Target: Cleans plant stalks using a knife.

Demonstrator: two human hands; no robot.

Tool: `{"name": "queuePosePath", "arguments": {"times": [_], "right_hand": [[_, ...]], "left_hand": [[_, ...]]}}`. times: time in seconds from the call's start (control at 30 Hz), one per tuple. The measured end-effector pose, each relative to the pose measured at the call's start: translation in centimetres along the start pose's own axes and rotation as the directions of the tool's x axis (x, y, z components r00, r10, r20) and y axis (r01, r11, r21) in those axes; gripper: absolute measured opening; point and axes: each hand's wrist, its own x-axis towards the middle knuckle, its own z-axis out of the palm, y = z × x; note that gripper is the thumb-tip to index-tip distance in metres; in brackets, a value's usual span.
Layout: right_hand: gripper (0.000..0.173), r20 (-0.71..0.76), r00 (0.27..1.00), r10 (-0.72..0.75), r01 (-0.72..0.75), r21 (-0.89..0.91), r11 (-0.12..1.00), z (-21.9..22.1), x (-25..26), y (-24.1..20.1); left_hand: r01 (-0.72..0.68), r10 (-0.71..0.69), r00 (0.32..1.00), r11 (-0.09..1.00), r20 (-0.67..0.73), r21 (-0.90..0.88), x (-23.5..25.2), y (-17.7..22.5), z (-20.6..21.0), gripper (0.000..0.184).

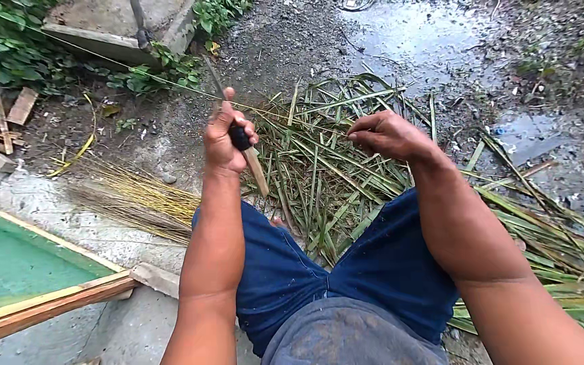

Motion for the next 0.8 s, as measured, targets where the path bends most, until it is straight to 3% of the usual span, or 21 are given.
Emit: {"name": "queuePosePath", "arguments": {"times": [0.07,0.2,0.3,0.4,0.47,0.53,0.67,0.8], "right_hand": [[0.023,0.005,1.0,-0.007,0.007,0.04,0.999,0.9,0.5,-0.4],[0.024,0.008,0.998,-0.067,0.066,0.074,0.995,2.5,1.4,-1.0],[0.024,0.028,0.997,-0.073,0.071,0.066,0.995,1.9,1.0,-0.8],[0.024,0.028,0.998,-0.047,0.045,0.076,0.996,0.9,0.1,-0.5],[0.024,0.029,0.999,-0.043,0.041,0.064,0.997,0.7,0.0,-0.4],[0.024,0.032,0.999,-0.041,0.04,0.038,0.998,1.0,0.2,-0.6],[0.025,0.045,0.998,-0.039,0.039,0.02,0.999,1.4,0.5,-0.7],[0.025,0.068,0.997,-0.041,0.041,0.001,0.999,0.7,-0.1,-0.5]], "left_hand": [[0.077,-0.088,0.99,0.991,0.107,0.107,-1.5,-1.7,2.0,0.033],[0.299,-0.364,0.891,0.92,0.273,0.252,-3.8,-5.2,5.7,0.041],[0.235,-0.282,0.918,0.953,0.279,0.189,-2.6,-4.0,3.8,0.036],[0.073,-0.08,0.987,0.996,0.137,0.058,-0.8,-1.2,0.5,0.032],[0.029,-0.031,0.996,0.999,0.082,0.022,-0.7,-0.6,-0.1,0.031],[0.072,-0.079,0.988,0.996,0.135,0.059,-1.7,-1.4,1.1,0.032],[0.275,-0.315,0.908,0.945,0.276,0.176,-3.2,-4.0,3.4,0.038],[0.195,-0.217,0.95,0.974,0.223,0.118,-1.7,-2.2,1.3,0.033]]}}
